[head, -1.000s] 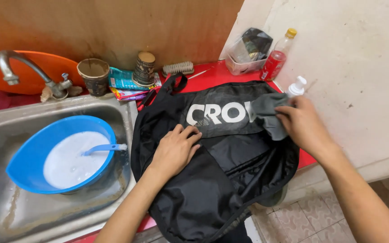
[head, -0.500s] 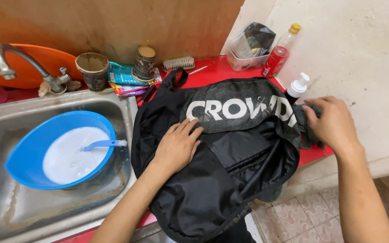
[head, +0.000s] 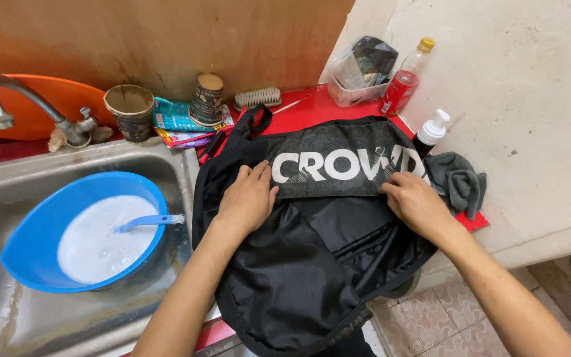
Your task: Detailed cleaning of a black backpack's white logo using foam cleaner, a toothbrush, and a cloth.
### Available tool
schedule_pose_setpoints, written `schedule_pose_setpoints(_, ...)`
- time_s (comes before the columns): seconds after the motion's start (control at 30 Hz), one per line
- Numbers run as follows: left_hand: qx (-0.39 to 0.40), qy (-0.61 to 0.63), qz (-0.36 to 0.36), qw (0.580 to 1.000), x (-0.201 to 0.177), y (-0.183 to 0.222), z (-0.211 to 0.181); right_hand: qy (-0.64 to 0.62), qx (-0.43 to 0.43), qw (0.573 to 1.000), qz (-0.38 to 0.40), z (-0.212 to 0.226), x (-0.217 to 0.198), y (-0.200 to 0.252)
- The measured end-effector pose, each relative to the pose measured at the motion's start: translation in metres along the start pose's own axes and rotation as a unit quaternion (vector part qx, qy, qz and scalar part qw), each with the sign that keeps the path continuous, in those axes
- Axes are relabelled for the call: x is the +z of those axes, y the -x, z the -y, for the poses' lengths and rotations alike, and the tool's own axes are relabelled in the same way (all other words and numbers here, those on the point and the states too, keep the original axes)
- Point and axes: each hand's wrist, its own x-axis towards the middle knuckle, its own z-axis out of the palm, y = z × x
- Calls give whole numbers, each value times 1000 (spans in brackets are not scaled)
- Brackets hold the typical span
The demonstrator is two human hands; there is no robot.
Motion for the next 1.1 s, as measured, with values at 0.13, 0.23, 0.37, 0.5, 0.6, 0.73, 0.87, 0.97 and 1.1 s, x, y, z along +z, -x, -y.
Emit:
schedule_pose_setpoints(0.13, -1, -18, 14, 1000, -7, 3, -4, 18, 3, 999, 27, 10, -31, 3)
schedule_pose_setpoints(0.23, -8, -21, 26, 999, -12, 2, -7, 34, 39, 995, 89, 22, -53, -4)
schedule_pose_setpoints(0.37, -3, -29, 18, 999, -5, 5, -3, -10, 67, 987, 143, 54, -87, -28)
schedule_pose_setpoints(0.5, 5, -37, -6, 999, 11, -1, 2, -171, -2, 985, -19, 101, -97, -66)
schedule_pose_setpoints(0.6, 1, -22, -14, 1000, 22, -1, 1, -258, -168, 945, -109, 180, -101, -126)
schedule_pose_setpoints(0.73, -8, -115, 0, 993, 21, 4, -1, -317, -306, 896, -55, 318, -93, -199)
schedule_pose_setpoints(0.87, -27, -22, -61, 997, 41, -4, 15, -108, -316, 938, 96, 395, 8, -262)
schedule_pose_setpoints(0.97, -25, -7, -97, 995, 82, -15, 22, -104, -313, 931, 155, 395, -26, -253)
schedule_pose_setpoints(1.1, 35, -143, -14, 989, 46, -9, 20, -192, -264, 940, 103, 345, -101, -240)
